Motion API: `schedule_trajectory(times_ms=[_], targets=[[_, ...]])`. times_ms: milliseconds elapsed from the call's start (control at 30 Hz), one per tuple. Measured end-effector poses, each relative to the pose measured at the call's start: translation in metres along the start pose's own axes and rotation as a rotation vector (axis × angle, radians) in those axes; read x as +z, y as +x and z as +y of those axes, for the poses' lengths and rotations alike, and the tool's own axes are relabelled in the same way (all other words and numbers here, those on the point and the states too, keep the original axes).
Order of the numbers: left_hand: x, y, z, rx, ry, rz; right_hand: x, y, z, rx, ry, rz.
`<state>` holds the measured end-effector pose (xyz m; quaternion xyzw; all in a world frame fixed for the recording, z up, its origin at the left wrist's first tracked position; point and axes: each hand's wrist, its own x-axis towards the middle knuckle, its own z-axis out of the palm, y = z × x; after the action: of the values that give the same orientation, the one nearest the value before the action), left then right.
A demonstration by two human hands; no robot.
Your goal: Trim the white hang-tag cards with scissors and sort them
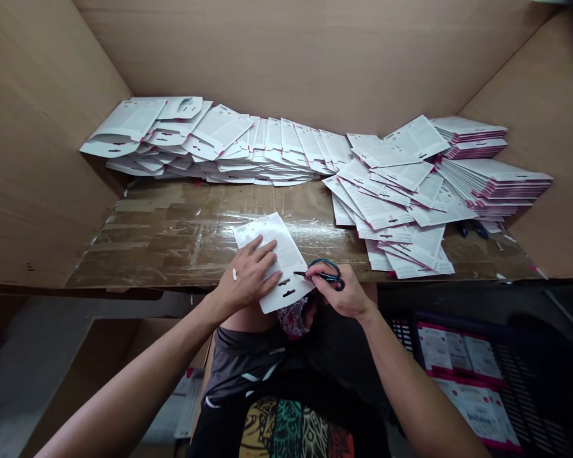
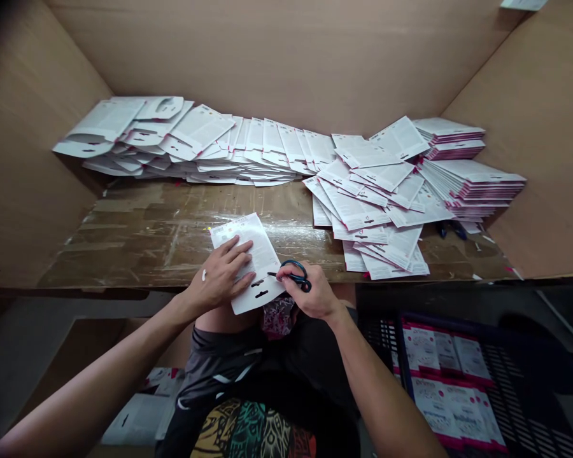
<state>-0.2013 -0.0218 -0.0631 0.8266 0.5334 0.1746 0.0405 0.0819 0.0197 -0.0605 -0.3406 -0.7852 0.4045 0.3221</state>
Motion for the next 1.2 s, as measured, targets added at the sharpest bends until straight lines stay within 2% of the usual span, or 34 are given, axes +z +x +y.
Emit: schedule_trajectory(times_ms=[333,567,733,833,1000,1067,1200], targets=[[0.002,-0.002,-0.001,0.008,0.028,-0.012,-0.008,0.005,-0.005,-0.077,-0.009,-0.105],[-0.003,-0.002,0.006,-0.006,0.022,0.003,-0.002,0.002,0.001,-0.096,0.009,-0.023],[-0.001,-0.002,0.005,-0.01,0.021,0.005,-0.003,0.003,-0.001,-0.207,-0.026,-0.099],[0.003,-0.003,0.002,-0.014,0.017,0.011,-0.005,0.003,0.001,-0.183,0.009,-0.143],[0.01,-0.004,-0.001,0.037,-0.035,0.04,0.0,0.002,0.007,-0.05,0.123,0.046],[0.01,-0.004,0.003,0.054,-0.07,0.028,0.007,0.002,0.007,-0.077,0.041,0.067],[0.005,0.001,0.023,0.003,-0.096,-0.049,0.018,0.003,0.004,-0.184,-0.177,0.036]])
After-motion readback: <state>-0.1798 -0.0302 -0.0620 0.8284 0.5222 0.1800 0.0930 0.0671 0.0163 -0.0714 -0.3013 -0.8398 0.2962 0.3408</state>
